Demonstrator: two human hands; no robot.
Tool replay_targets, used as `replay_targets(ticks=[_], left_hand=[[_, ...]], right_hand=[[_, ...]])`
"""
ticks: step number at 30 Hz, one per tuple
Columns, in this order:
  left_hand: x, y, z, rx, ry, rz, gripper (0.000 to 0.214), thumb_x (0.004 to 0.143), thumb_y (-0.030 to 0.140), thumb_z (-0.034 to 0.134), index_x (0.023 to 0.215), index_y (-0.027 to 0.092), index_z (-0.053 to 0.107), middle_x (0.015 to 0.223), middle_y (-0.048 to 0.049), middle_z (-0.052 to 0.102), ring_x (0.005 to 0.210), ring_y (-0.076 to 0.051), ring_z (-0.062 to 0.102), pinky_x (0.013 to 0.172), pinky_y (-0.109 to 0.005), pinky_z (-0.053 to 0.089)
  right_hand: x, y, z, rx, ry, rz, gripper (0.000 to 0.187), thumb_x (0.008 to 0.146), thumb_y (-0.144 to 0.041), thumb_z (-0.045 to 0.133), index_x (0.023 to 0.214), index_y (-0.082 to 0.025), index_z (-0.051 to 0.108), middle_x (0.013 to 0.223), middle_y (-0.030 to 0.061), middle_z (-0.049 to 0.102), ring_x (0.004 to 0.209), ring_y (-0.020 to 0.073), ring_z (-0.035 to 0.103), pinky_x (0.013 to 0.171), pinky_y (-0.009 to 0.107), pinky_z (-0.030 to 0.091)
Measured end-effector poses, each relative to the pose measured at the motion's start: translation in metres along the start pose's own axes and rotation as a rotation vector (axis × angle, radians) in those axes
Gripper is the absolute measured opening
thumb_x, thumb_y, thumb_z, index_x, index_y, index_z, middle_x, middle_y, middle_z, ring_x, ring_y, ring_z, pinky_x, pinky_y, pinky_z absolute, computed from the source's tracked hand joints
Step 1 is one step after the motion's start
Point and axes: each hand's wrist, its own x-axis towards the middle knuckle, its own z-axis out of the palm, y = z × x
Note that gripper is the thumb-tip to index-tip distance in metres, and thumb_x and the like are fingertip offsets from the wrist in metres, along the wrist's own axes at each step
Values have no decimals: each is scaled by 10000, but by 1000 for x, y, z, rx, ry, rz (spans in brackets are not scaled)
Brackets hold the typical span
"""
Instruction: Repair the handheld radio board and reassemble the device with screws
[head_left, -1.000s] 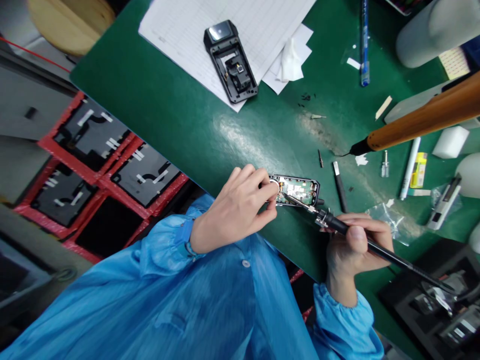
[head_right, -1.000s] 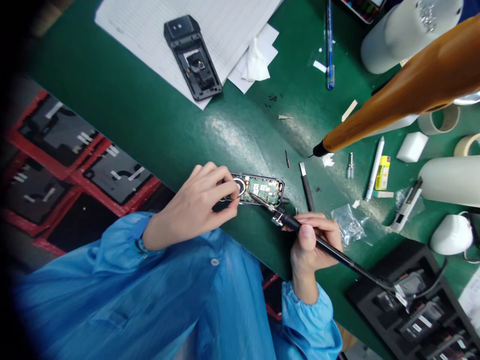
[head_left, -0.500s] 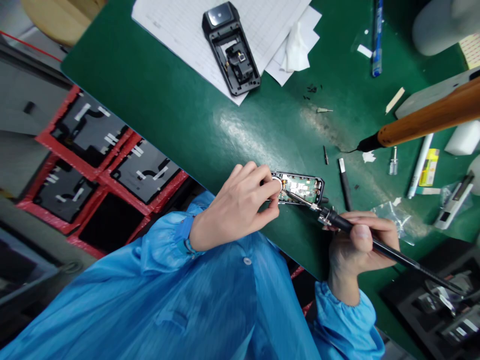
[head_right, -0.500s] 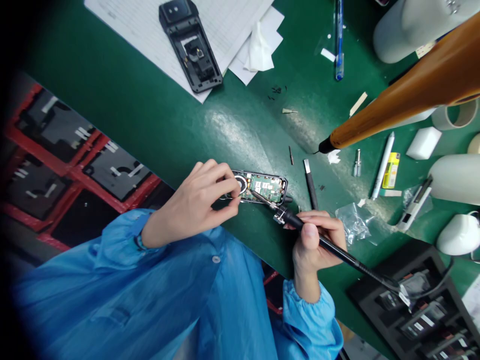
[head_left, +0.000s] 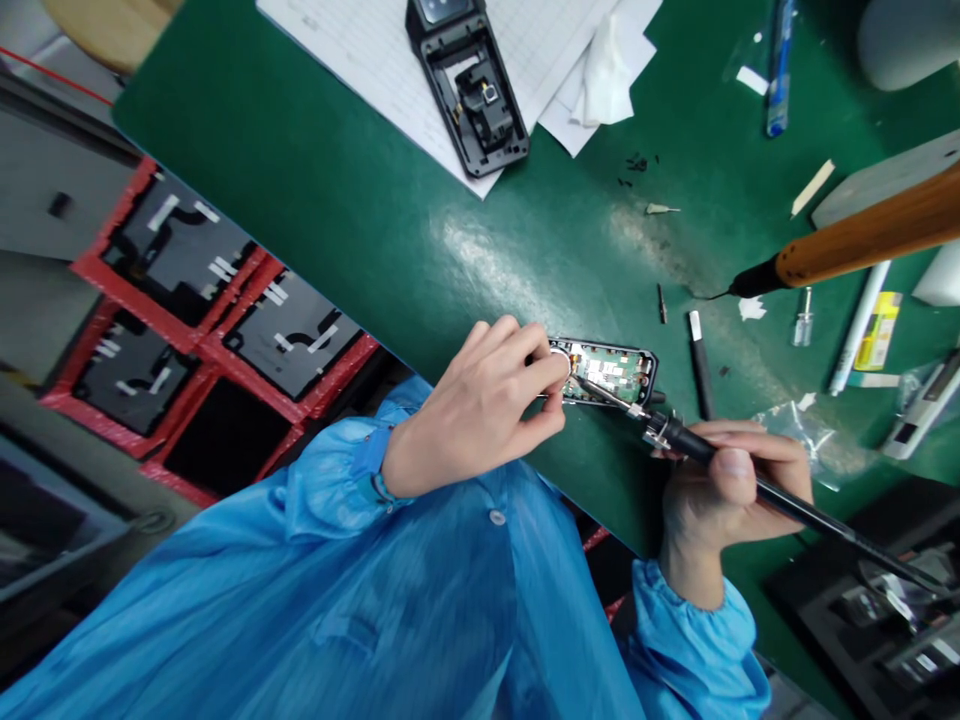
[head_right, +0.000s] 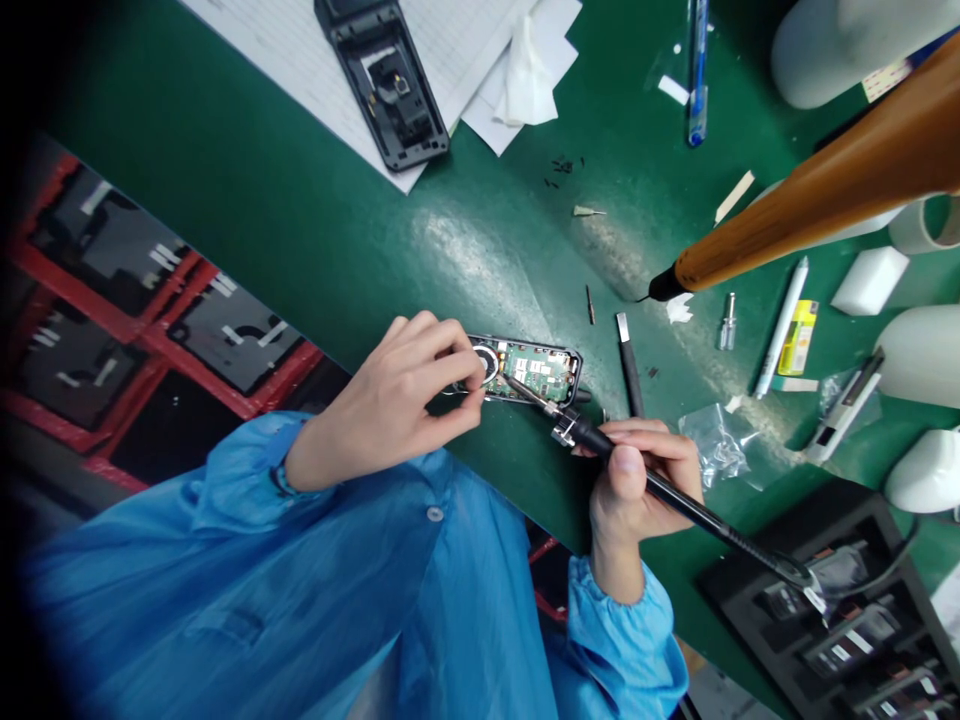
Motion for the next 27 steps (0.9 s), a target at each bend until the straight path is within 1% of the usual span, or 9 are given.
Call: replay_targets(ticks=[4, 7, 14, 17, 22, 27], left_hand=[[0, 0, 0, -2, 6, -1, 197, 1088, 107, 631, 929, 218, 663, 1012, -42, 702, 952, -239, 577, 844, -406, 414], [0, 1, 0, 0, 0, -1, 196, 1095, 110, 629, 934, 216, 667, 1016, -42, 705, 948, -238, 568, 840, -406, 413], [0, 0, 0, 3, 6, -4, 194, 1092, 112, 640, 930, 215, 668, 1012, -42, 703, 953, -238, 561, 844, -403, 409], [0, 0, -1, -4, 1, -6, 193, 1090, 110, 634, 928, 211, 663, 1007, -38, 697, 951, -234, 555, 848, -395, 404], [1, 0, -1, -8, 7, -2, 192, 1091, 102, 631, 930, 199, 664, 1006, -36, 696, 947, -226, 556, 845, -388, 391], [1, 0, 0, 0, 9, 6, 184, 1101, 117, 639, 943, 201, 679, 1008, -39, 696, 941, -230, 549, 843, -390, 386]], right_hand=[[1, 0, 1, -6, -5, -3, 273, 914, -397, 861, 775, -218, 711, 640, -33, 704, 500, 157, 611, 488, 276, 394], [1, -1, 2, -16, -4, -4, 281, 915, -396, 853, 756, -218, 705, 644, -29, 716, 501, 156, 610, 497, 278, 396], [1, -1, 2, -13, 17, -17, 240, 905, -390, 853, 791, -220, 728, 643, -38, 705, 499, 160, 610, 500, 281, 395], [2, 1, 1, -6, 29, -26, 186, 891, -347, 824, 793, -219, 731, 629, -44, 682, 503, 158, 608, 510, 272, 393], [3, 4, 2, 27, 66, -44, 150, 880, -292, 737, 758, -221, 686, 572, -60, 619, 466, 143, 559, 484, 246, 323], [3, 3, 3, 34, 55, -24, 124, 879, -272, 730, 775, -220, 685, 586, -57, 656, 448, 141, 550, 461, 246, 321]])
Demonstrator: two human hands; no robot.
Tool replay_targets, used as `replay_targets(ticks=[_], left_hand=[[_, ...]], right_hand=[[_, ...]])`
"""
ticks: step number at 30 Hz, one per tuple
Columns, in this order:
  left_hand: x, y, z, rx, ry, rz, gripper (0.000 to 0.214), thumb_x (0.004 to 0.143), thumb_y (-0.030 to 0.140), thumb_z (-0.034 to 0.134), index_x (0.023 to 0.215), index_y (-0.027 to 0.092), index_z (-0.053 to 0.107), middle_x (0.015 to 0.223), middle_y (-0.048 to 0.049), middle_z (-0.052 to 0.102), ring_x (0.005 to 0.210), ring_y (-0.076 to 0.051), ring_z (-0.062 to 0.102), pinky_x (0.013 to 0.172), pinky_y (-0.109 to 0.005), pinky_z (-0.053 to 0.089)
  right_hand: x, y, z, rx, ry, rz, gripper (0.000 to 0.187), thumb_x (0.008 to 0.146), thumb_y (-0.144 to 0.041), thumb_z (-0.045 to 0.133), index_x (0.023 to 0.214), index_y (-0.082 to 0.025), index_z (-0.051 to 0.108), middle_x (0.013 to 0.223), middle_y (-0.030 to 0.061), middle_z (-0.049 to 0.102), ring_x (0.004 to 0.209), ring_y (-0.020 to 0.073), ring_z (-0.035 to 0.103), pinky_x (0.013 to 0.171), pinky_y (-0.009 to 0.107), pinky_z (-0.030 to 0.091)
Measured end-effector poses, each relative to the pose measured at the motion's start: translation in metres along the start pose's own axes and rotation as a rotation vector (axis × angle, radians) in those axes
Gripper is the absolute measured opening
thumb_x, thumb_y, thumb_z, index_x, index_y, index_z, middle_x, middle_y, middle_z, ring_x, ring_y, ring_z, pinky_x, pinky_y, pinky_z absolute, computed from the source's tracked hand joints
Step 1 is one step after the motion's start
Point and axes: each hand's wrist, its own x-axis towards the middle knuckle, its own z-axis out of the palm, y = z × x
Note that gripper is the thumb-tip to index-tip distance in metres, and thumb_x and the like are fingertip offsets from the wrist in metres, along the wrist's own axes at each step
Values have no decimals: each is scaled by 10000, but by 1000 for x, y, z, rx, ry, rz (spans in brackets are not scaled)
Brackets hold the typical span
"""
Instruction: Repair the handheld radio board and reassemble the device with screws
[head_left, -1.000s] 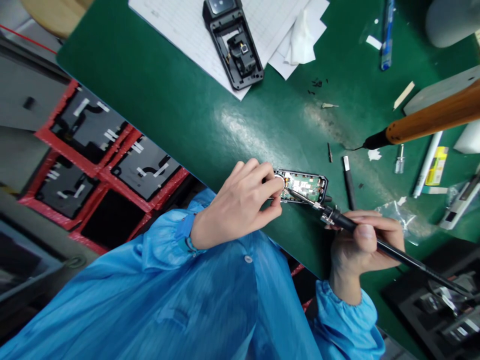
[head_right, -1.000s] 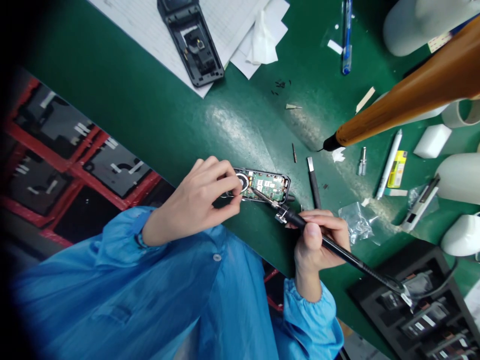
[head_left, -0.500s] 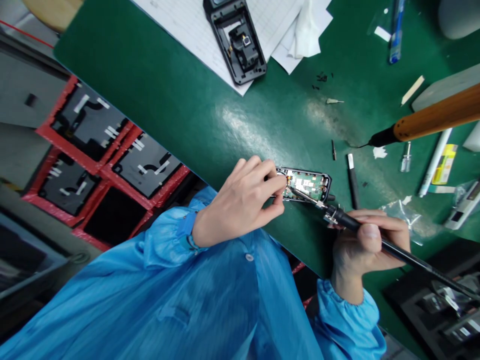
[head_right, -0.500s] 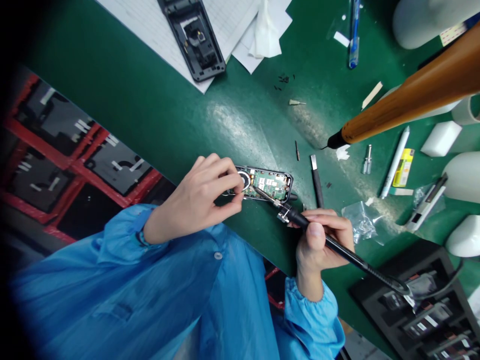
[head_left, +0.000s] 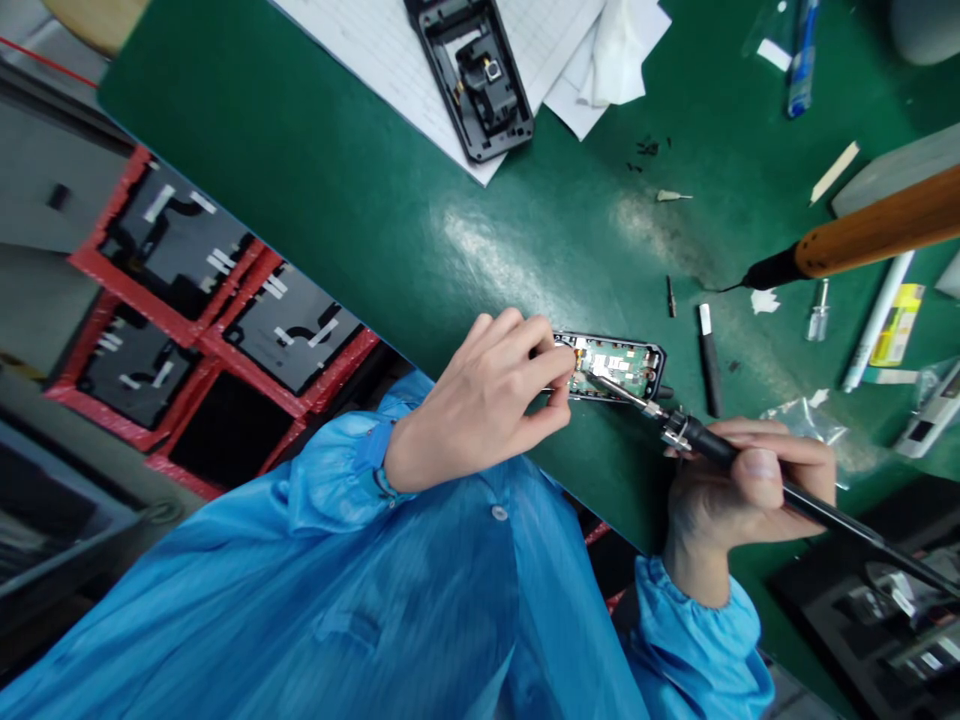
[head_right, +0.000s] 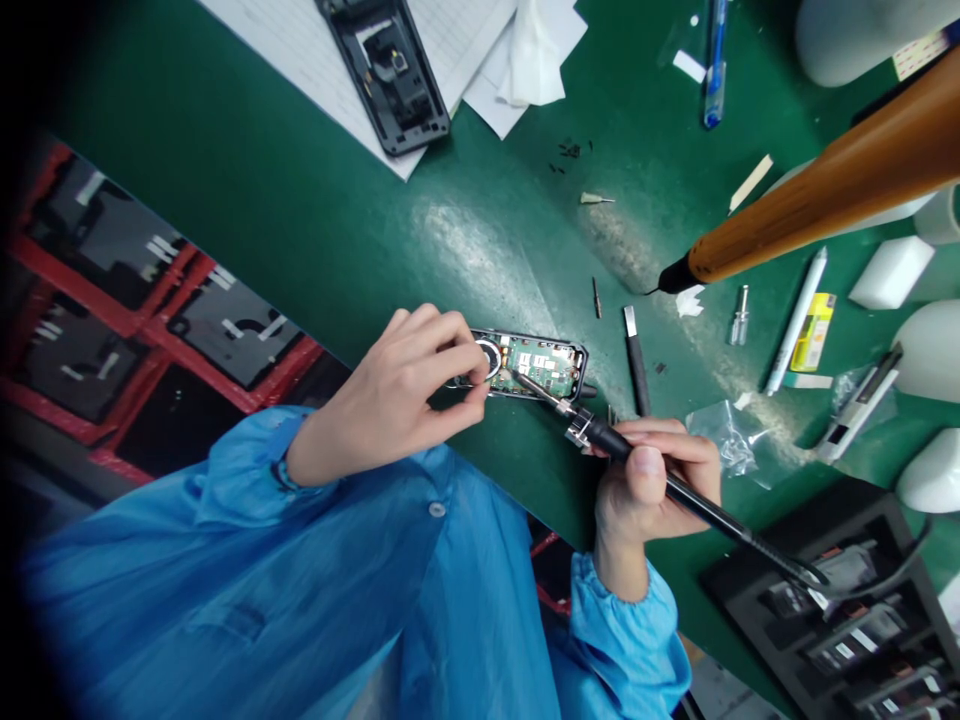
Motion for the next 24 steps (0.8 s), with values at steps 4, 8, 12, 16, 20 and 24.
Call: replay_targets(ticks=[4, 8, 12, 16, 20, 24], left_hand=[[0, 0, 1, 0, -3, -5, 186, 1101, 117, 647, 942, 205, 683, 997, -36, 688, 943, -230, 550, 843, -387, 387], [1, 0, 1, 9, -6, 2, 186, 1106, 119, 644, 947, 203, 691, 991, -38, 682, 944, -233, 556, 843, -389, 391], [2, 0, 0, 19, -16, 3, 185, 1106, 121, 645, 949, 208, 688, 1001, -38, 685, 948, -234, 562, 838, -385, 388], [2, 0, -1, 19, -16, 10, 183, 1106, 117, 648, 952, 205, 691, 1006, -39, 687, 945, -234, 558, 838, -389, 386], [2, 0, -1, 19, -17, 4, 193, 1106, 109, 637, 948, 207, 690, 1005, -41, 686, 944, -235, 551, 834, -389, 386], [2, 1, 0, 24, -14, -2, 196, 1105, 108, 638, 944, 208, 687, 1000, -40, 684, 943, -234, 554, 831, -388, 384]], right_hand=[[0, -1, 0, 6, -9, 10, 114, 874, -263, 737, 781, -218, 689, 601, -55, 689, 449, 139, 566, 449, 242, 321], [0, -1, 0, 8, -10, 13, 113, 868, -256, 732, 772, -216, 687, 598, -57, 687, 462, 137, 577, 465, 235, 321], [-1, -1, 0, 11, -8, 22, 87, 861, -247, 726, 783, -217, 702, 617, -51, 705, 466, 141, 575, 465, 242, 331], [-2, -1, 0, 11, -10, 33, 97, 863, -254, 746, 784, -213, 707, 611, -46, 687, 476, 145, 581, 472, 239, 323], [-1, -1, -1, 15, -10, 40, 122, 871, -274, 775, 791, -210, 709, 608, -44, 668, 473, 146, 571, 453, 245, 328], [-1, -1, -1, 12, -3, 29, 145, 872, -286, 779, 778, -213, 698, 586, -56, 636, 478, 146, 578, 460, 243, 342]])
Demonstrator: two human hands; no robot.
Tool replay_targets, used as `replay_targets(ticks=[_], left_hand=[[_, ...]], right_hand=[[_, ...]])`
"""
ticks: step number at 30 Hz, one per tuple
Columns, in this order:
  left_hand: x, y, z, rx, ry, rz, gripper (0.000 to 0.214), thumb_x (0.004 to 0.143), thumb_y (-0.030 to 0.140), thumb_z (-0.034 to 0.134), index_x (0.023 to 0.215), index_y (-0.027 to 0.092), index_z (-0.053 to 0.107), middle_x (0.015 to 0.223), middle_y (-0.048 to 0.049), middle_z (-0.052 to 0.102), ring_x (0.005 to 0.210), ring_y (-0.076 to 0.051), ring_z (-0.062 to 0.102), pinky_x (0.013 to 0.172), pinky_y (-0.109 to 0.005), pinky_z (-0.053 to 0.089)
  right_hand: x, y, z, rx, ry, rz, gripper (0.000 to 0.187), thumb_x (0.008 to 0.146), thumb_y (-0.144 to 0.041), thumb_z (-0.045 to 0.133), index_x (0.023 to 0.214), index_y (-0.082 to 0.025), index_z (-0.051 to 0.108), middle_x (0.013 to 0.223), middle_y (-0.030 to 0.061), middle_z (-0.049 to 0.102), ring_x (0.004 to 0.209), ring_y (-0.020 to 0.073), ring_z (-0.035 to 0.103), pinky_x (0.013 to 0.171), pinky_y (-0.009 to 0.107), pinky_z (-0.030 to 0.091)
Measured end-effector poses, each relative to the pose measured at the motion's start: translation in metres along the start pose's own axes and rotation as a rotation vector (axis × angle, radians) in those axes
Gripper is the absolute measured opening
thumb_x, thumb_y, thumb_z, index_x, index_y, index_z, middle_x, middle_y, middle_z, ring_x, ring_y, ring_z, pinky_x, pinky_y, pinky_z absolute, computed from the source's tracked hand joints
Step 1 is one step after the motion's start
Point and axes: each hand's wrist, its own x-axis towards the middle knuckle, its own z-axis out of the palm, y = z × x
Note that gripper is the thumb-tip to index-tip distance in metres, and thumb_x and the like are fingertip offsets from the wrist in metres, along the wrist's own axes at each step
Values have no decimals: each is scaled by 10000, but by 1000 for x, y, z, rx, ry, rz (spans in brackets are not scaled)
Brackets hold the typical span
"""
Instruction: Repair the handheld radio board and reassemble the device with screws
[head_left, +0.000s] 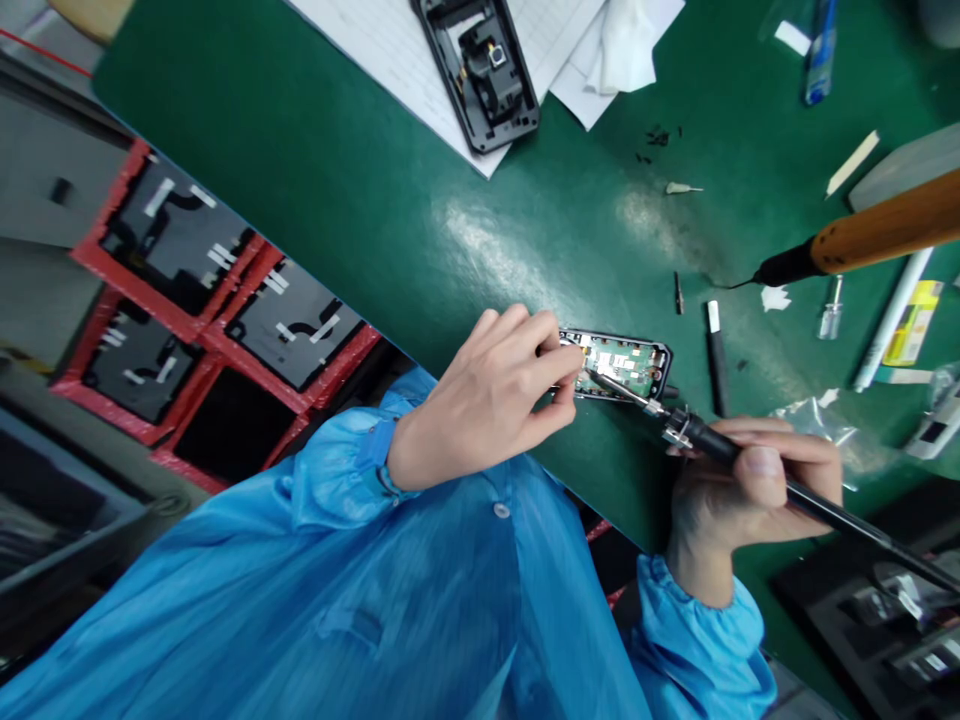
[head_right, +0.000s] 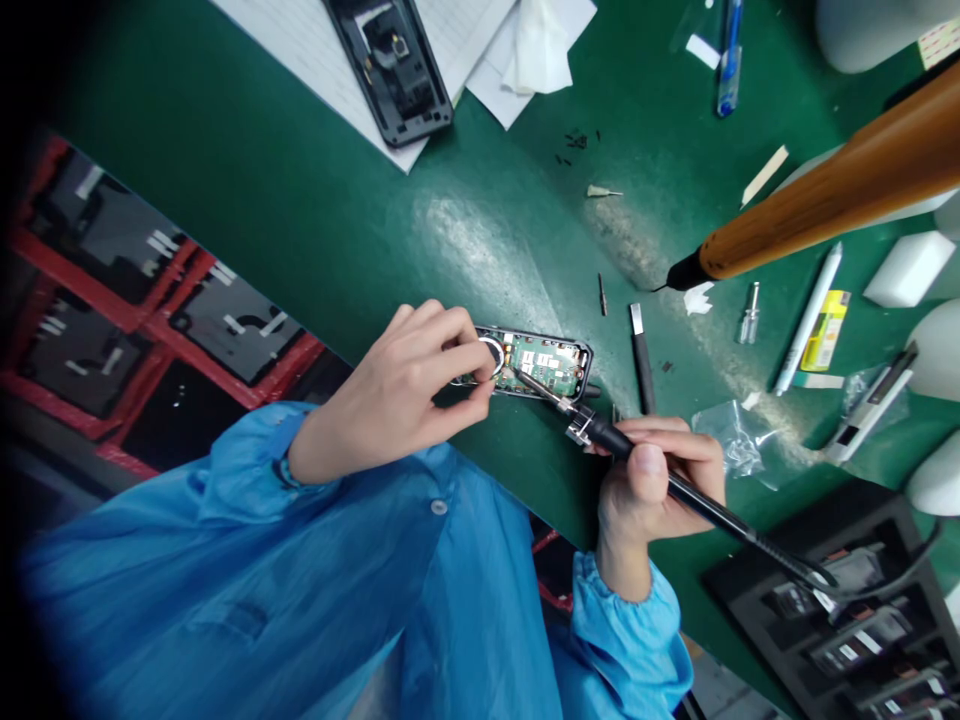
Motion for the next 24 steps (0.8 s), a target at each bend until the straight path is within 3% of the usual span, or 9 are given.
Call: replay_targets(ticks=[19, 24], left_hand=[[1, 0, 0, 31, -22, -9, 201, 1106, 118, 609, 945, 214, 682, 1000, -46, 681, 935, -238, 544, 834, -396, 385], [-1, 1, -5, 4, -31, -5, 210, 1106, 110, 621, 933, 213, 681, 1003, -41, 696, 933, -230, 554, 844, -397, 387]], right_hand=[[-1, 0, 1, -11, -13, -1, 98, 857, -258, 737, 779, -218, 692, 608, -44, 681, 460, 148, 561, 441, 240, 332], [2, 4, 3, 5, 15, -37, 91, 851, -247, 704, 769, -217, 679, 568, -47, 606, 446, 143, 530, 428, 240, 305]])
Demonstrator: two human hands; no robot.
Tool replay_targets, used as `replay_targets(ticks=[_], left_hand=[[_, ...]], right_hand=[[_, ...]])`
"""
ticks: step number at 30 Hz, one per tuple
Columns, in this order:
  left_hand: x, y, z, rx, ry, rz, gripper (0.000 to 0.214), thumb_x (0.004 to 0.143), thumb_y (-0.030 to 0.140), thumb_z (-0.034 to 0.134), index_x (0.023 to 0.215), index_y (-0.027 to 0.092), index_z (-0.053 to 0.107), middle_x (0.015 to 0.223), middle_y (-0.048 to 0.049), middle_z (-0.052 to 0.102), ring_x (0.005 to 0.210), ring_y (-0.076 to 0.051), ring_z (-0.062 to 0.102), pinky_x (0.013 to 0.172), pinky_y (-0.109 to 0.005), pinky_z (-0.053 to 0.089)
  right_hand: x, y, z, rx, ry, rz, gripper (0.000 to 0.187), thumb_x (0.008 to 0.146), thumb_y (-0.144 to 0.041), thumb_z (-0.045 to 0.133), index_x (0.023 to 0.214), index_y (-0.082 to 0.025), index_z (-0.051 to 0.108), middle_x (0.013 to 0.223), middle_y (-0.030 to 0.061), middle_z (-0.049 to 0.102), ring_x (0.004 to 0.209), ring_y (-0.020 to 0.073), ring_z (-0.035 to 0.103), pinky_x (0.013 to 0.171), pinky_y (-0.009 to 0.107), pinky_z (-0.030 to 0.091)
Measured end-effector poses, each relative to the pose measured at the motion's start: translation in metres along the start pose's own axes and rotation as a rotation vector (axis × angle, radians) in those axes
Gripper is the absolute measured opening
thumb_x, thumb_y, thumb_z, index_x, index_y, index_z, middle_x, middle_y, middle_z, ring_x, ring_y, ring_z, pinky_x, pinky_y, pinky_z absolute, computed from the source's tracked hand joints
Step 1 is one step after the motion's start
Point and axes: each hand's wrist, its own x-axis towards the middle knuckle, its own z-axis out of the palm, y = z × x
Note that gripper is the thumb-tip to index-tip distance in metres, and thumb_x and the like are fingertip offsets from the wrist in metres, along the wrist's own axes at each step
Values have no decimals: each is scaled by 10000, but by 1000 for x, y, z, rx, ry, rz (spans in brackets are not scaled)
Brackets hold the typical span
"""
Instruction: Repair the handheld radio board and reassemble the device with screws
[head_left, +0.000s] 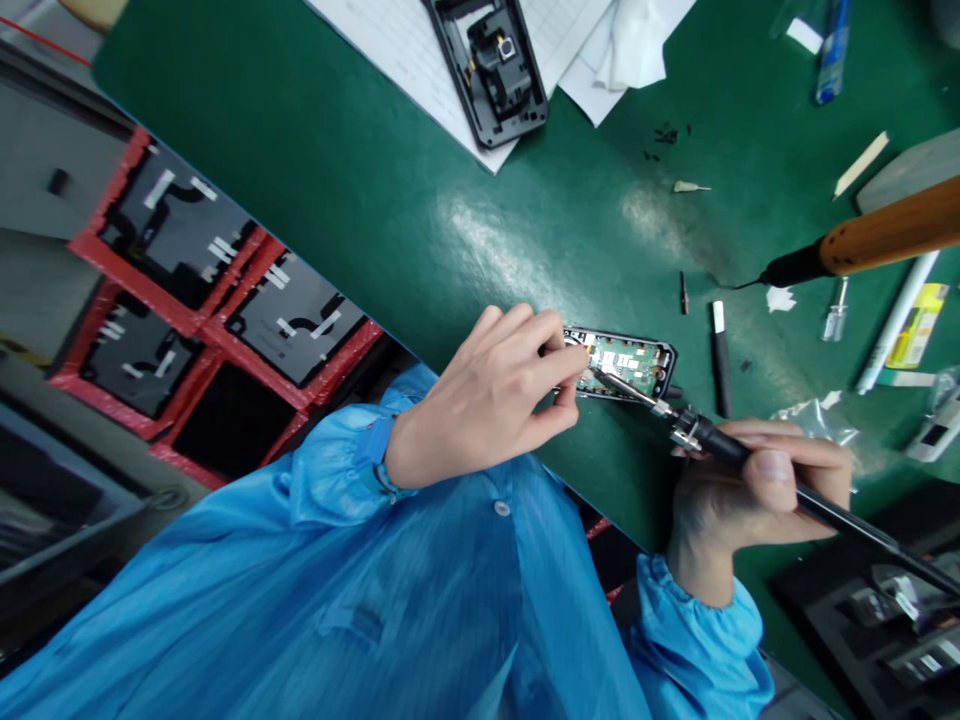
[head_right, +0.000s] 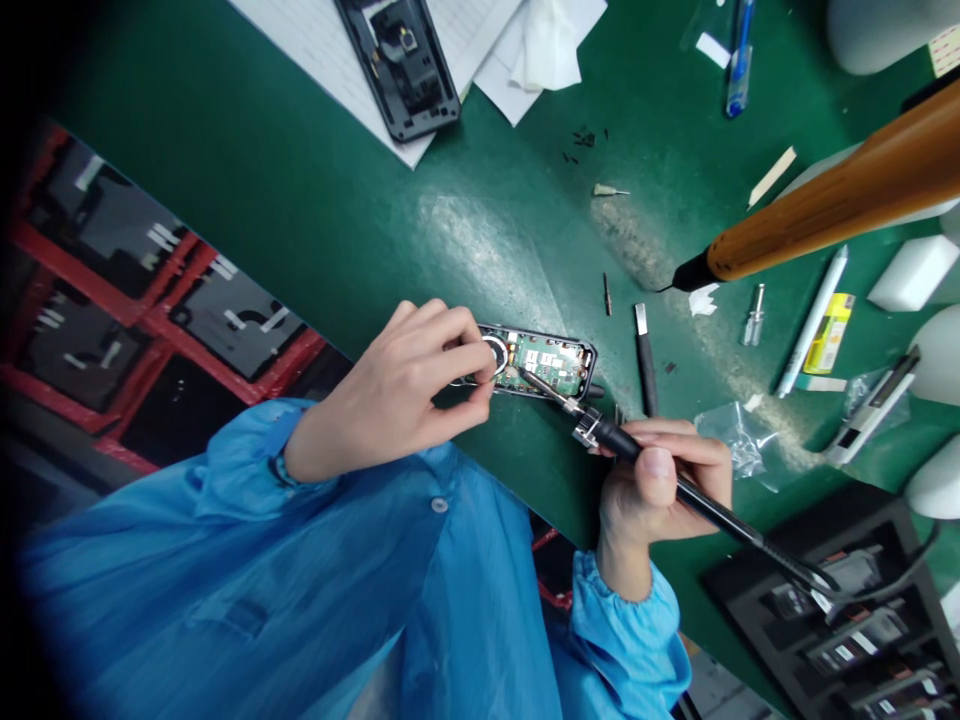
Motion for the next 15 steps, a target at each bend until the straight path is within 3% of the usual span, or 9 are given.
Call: replay_targets(ticks=[4, 8, 11, 15], left_hand=[[-2, 1, -11, -38, 24, 36, 219, 1111, 121, 634, 920, 217, 678, 1002, -30, 716, 922, -219, 571, 854, -406, 395], [3, -11, -20, 29, 108, 34, 192, 1140, 167, 626, 973, 228, 700, 1025, -38, 729, 966, -243, 612, 873, -438, 417], [17, -28, -20, 106, 127, 33, 186, 1177, 227, 593, 1046, 239, 725, 1080, -65, 732, 1022, -272, 618, 921, -481, 455], [48, -43, -18, 200, 83, 136, 245, 1219, 316, 535, 1140, 259, 760, 1148, -109, 739, 1057, -290, 608, 967, -536, 477]], right_hand=[[8, 5, -5, 47, 48, -51, 198, 901, -276, 625, 711, -230, 597, 574, -56, 455, 441, 106, 414, 409, 222, 259], [17, 6, -18, 99, 95, 16, 304, 990, -368, 691, 738, -233, 588, 715, -41, 400, 501, 79, 347, 391, 196, 257], [22, 4, -28, 74, 177, 83, 326, 976, -479, 757, 783, -253, 623, 746, -37, 362, 511, 87, 268, 353, 209, 205], [27, 0, -36, -3, 295, 130, 363, 993, -522, 730, 792, -253, 593, 764, -28, 370, 523, 86, 293, 375, 202, 229]])
